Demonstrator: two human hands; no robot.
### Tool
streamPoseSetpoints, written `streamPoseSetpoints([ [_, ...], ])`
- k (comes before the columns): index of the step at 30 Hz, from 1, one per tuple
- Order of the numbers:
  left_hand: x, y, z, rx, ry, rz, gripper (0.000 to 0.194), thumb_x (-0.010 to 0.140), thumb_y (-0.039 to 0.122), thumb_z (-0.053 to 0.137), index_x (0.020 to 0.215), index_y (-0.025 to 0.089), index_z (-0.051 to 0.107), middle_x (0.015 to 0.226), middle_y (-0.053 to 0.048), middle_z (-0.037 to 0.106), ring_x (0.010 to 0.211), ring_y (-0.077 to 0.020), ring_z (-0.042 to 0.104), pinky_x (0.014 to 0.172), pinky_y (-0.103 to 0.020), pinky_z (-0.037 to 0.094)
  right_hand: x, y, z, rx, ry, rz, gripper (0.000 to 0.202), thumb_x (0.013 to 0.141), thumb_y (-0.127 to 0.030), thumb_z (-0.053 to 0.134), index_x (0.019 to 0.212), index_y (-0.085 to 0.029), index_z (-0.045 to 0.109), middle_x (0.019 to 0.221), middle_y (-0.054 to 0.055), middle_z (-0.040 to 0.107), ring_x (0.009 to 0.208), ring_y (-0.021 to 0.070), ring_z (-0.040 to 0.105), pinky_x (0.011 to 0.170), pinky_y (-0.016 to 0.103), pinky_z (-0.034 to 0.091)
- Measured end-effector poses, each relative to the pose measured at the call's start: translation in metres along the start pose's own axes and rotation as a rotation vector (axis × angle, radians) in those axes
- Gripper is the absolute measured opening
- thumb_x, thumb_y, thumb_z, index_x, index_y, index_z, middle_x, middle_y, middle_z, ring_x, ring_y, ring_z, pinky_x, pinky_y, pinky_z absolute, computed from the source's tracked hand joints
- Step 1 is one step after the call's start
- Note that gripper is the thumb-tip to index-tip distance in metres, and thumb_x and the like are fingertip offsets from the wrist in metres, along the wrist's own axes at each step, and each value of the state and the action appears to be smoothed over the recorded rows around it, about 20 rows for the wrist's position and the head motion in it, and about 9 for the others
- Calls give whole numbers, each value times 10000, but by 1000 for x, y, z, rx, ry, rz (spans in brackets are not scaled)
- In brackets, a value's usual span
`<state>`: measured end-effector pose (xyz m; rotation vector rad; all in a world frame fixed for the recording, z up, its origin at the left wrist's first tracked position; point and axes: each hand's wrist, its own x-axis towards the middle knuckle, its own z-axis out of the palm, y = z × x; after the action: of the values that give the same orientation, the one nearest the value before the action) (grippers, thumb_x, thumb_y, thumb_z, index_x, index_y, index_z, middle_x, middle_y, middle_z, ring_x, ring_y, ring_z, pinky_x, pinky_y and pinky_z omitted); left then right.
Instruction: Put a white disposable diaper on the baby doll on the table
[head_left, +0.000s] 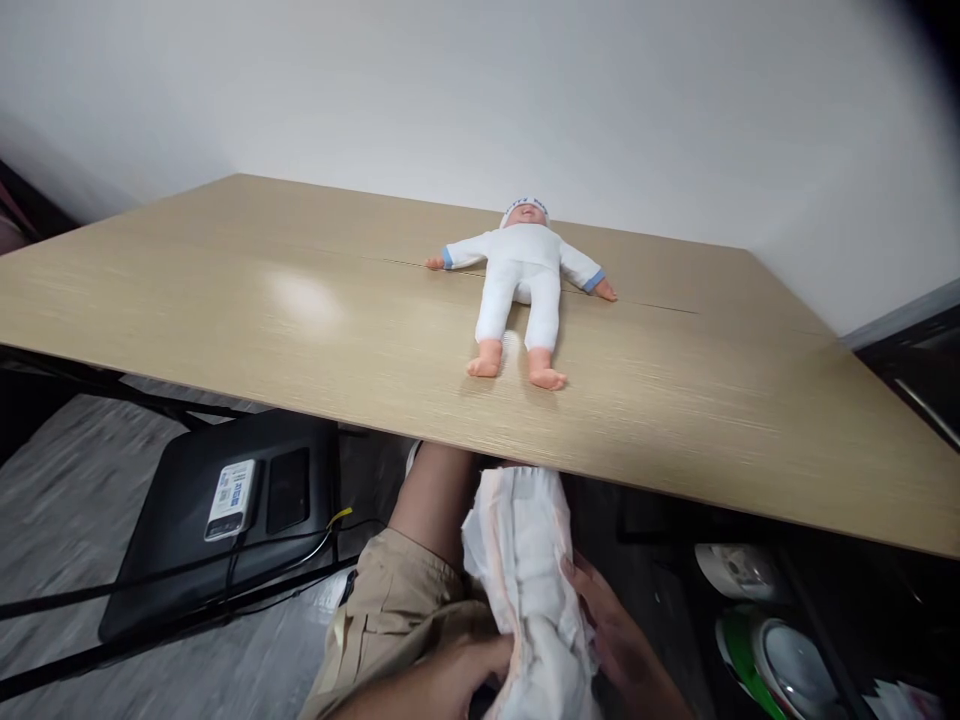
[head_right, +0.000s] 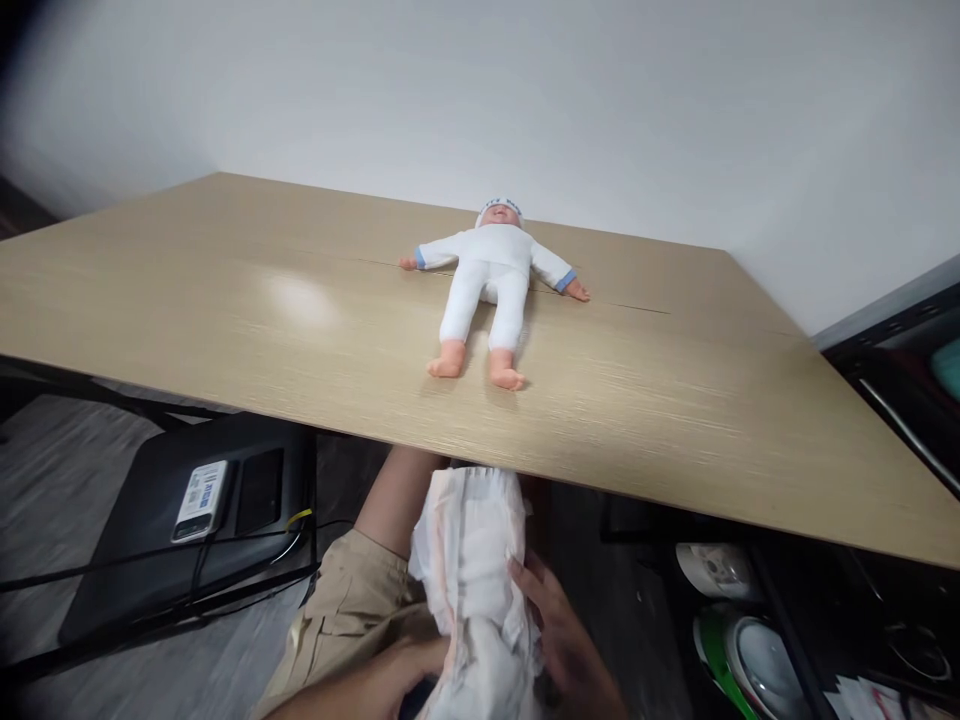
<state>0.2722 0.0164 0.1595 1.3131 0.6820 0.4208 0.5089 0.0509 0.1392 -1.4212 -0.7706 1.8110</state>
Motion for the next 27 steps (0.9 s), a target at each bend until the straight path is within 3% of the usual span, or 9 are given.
streamPoseSetpoints([
  [4,-8,-3,-2,-103,173,-167,680,837,655,747,1369,248,631,1350,-91,688,1233,-324,620,1068,-400,519,-16,-13,14,128,-3,-36,688,660,-590,912,1227,-240,736,1176,140,797,1109,380,752,940,479,608],
  [7,-6,3,-5,-244,159,-117,707,887,685,688,1421,226,617,1393,-120,676,1321,-342,595,1160,-466,460,-28,-21,28,150,0,-54,754,601,-592,940,1245,-270,718,1207,132,789,1139,405,737,939,502,602],
  [10,-2,10,-6,-326,163,-64,722,875,684,715,1407,199,650,1387,-149,692,1359,-358,586,1232,-532,380,-36,-29,40,97,39,-94,797,627,-595,926,1325,-305,674,1209,127,785,1158,415,722,952,528,594],
  [15,8,17,-5,-407,371,-34,798,817,676,784,1456,226,623,1488,-150,635,1440,-382,528,1254,-556,363,-35,-48,49,19,123,-210,605,712,-585,881,1235,-361,673,1175,96,771,1095,370,720,898,466,604],
  [19,14,37,-15,-362,402,28,789,851,663,760,1484,221,596,1498,-152,629,1452,-376,522,1258,-546,364,-32,-64,47,81,177,-429,400,780,-501,863,1036,-299,631,994,50,724,887,263,699,751,356,585],
  [23,17,62,-33,-288,370,74,721,884,643,736,1437,191,635,1404,-155,695,1428,-364,548,1252,-535,381,-23,-82,39,128,183,-703,285,846,-395,828,940,-254,600,797,-20,615,619,128,564,562,228,480],
  [25,21,70,-42,-253,405,59,669,880,634,746,1369,183,680,1374,-143,714,1409,-357,565,1237,-508,409,-15,-91,36,91,247,-808,277,838,-371,838,915,-239,606,823,-13,609,653,124,570,581,223,483],
  [27,29,74,-51,-224,483,-3,609,877,631,750,1264,162,726,1315,-140,743,1351,-361,609,1186,-485,465,-5,-99,36,58,339,-863,287,828,-359,847,951,-232,620,936,17,641,801,153,627,700,262,535],
])
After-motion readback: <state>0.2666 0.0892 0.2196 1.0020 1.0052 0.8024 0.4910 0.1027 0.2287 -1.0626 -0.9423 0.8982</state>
